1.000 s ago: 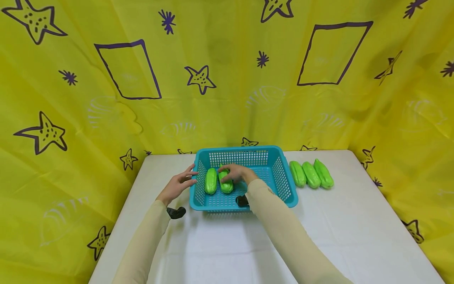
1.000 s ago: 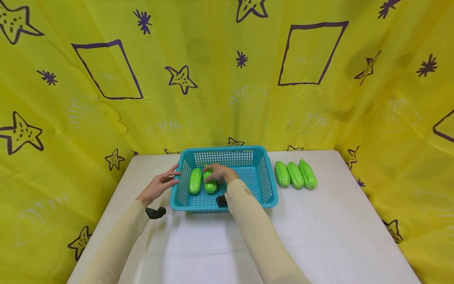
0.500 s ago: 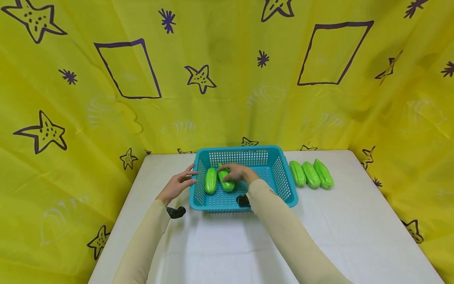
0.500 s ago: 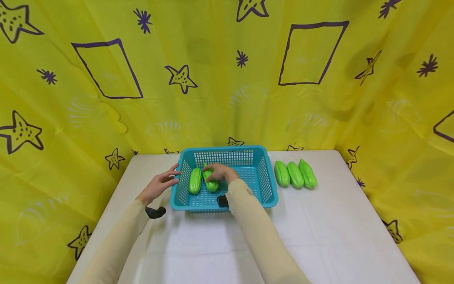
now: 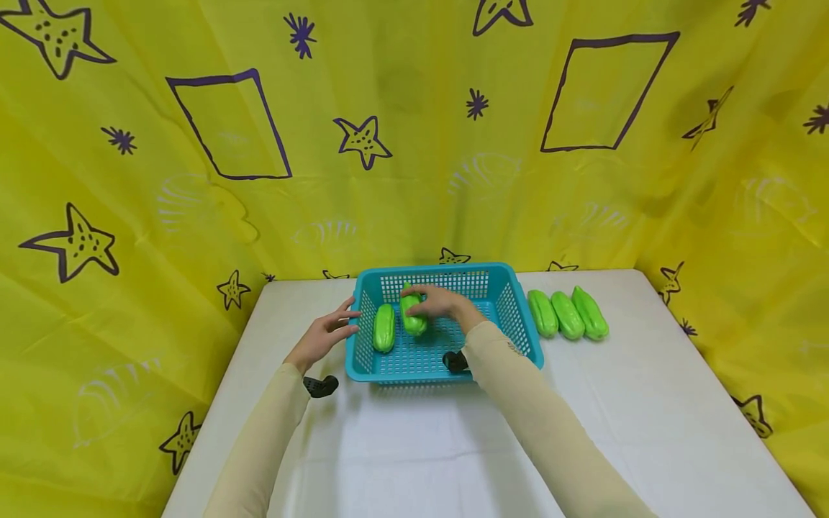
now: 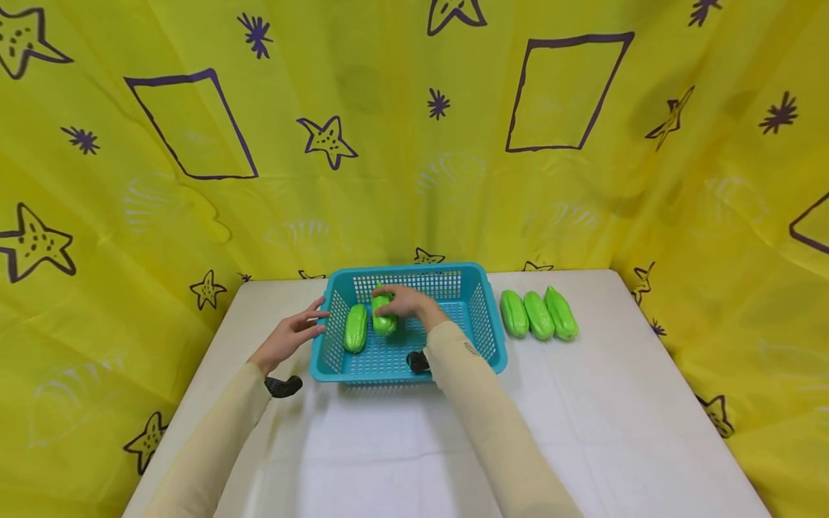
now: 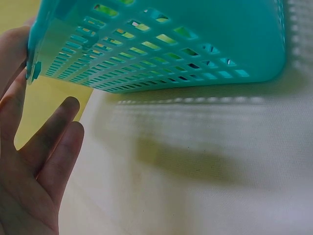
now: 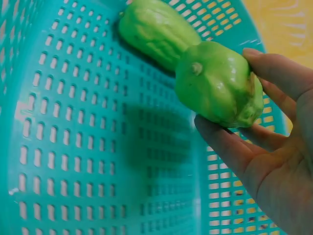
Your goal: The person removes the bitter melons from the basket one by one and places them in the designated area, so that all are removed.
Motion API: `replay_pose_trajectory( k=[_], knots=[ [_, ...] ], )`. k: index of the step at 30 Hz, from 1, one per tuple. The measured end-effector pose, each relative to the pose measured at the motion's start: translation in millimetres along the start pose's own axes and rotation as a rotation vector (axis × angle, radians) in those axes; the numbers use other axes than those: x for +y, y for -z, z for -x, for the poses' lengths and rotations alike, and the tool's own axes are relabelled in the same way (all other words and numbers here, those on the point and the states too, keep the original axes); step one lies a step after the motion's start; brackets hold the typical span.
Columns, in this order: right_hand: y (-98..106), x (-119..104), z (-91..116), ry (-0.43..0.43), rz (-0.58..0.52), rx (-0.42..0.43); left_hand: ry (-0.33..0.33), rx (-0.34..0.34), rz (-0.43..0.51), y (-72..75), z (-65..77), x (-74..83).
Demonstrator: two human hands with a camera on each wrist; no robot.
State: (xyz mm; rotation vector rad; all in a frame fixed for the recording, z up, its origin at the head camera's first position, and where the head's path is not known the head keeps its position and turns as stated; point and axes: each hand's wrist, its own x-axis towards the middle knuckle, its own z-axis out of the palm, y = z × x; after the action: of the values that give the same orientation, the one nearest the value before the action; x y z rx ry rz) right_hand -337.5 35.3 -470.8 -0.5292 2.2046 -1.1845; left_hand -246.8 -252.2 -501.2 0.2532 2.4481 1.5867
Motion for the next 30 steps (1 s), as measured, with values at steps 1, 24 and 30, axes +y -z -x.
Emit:
replay_pose_trajectory(
  k=[1,24,30],
  knots=[
    [1.9,-1.6,1.3,0.007,0.000,0.008,0.002,0.000,-0.001,-0.1,0.1,0.2],
    [45.2,-22.2,75.1,0.127,-0.074,0.280,0.005,0.015,-0.002,-0.9,1.1,3.6],
    [51.5,-16.4,93.2,0.159,-0.130,0.333,0.002,0.012,-0.008,-0.6,1.4,2.0]
  ],
)
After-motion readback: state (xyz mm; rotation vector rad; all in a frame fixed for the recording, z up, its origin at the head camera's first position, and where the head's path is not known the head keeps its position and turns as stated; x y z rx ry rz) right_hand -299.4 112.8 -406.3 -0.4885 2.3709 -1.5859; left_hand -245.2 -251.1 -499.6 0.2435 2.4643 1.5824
